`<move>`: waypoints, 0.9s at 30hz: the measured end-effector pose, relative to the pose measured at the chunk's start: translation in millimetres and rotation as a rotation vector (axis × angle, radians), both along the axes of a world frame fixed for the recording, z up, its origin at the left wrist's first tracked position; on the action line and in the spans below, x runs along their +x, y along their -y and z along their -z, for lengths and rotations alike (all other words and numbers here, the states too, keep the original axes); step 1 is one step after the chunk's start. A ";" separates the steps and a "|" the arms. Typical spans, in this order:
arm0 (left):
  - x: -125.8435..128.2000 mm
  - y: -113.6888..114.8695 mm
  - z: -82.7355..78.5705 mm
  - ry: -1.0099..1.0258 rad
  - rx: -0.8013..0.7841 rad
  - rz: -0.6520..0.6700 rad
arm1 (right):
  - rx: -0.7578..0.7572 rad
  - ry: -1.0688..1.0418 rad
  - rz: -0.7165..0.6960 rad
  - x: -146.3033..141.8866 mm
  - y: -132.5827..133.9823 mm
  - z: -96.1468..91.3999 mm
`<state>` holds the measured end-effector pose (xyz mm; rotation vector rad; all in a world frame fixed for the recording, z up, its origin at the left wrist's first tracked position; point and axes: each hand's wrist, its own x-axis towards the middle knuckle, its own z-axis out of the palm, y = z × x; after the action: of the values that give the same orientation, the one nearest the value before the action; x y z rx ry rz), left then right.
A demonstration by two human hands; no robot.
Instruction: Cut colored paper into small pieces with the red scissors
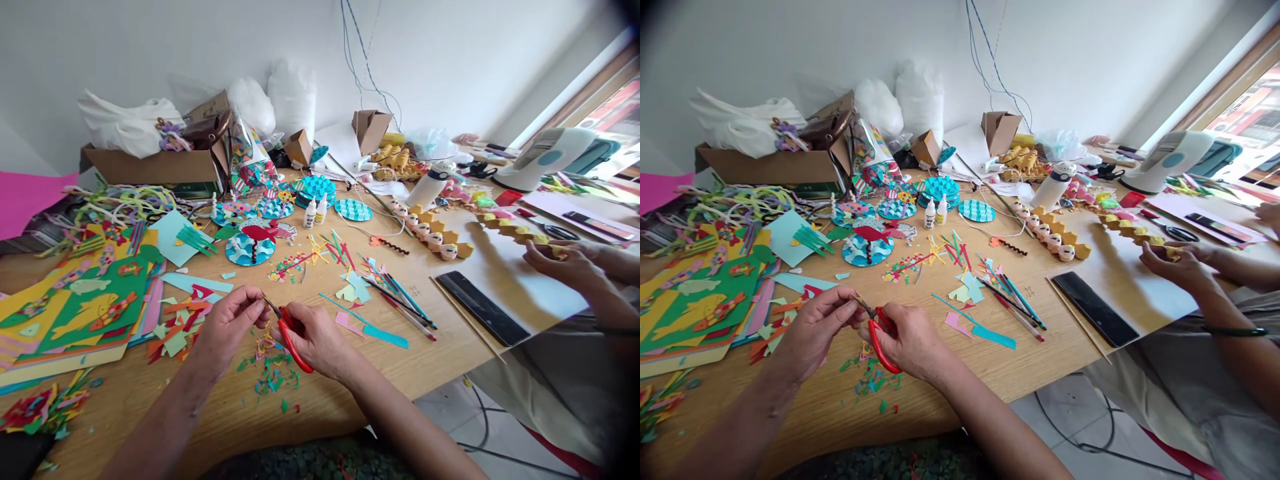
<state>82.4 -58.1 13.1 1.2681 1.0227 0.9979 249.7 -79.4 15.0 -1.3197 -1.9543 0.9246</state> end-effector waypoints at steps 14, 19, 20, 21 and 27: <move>-4.3 -2.7 -1.0 -0.086 0.001 0.037 | 0.018 -0.003 -0.004 3.8 0.7 8.8; -4.6 -1.5 -0.5 -0.071 0.009 0.003 | 0.030 0.006 -0.006 3.8 1.4 7.2; -4.8 -1.2 -0.3 -0.066 0.009 -0.002 | 0.037 0.004 -0.010 3.6 1.4 7.1; -5.1 -0.9 -0.2 -0.062 0.009 -0.006 | 0.043 0.003 -0.014 3.5 1.5 7.0; -6.8 1.2 -1.3 -0.041 -0.002 -0.022 | 0.040 0.018 -0.022 3.1 2.1 8.5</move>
<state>75.6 -59.4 14.4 1.2825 1.0706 0.9908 252.8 -81.5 6.4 -1.2907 -1.9945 0.8818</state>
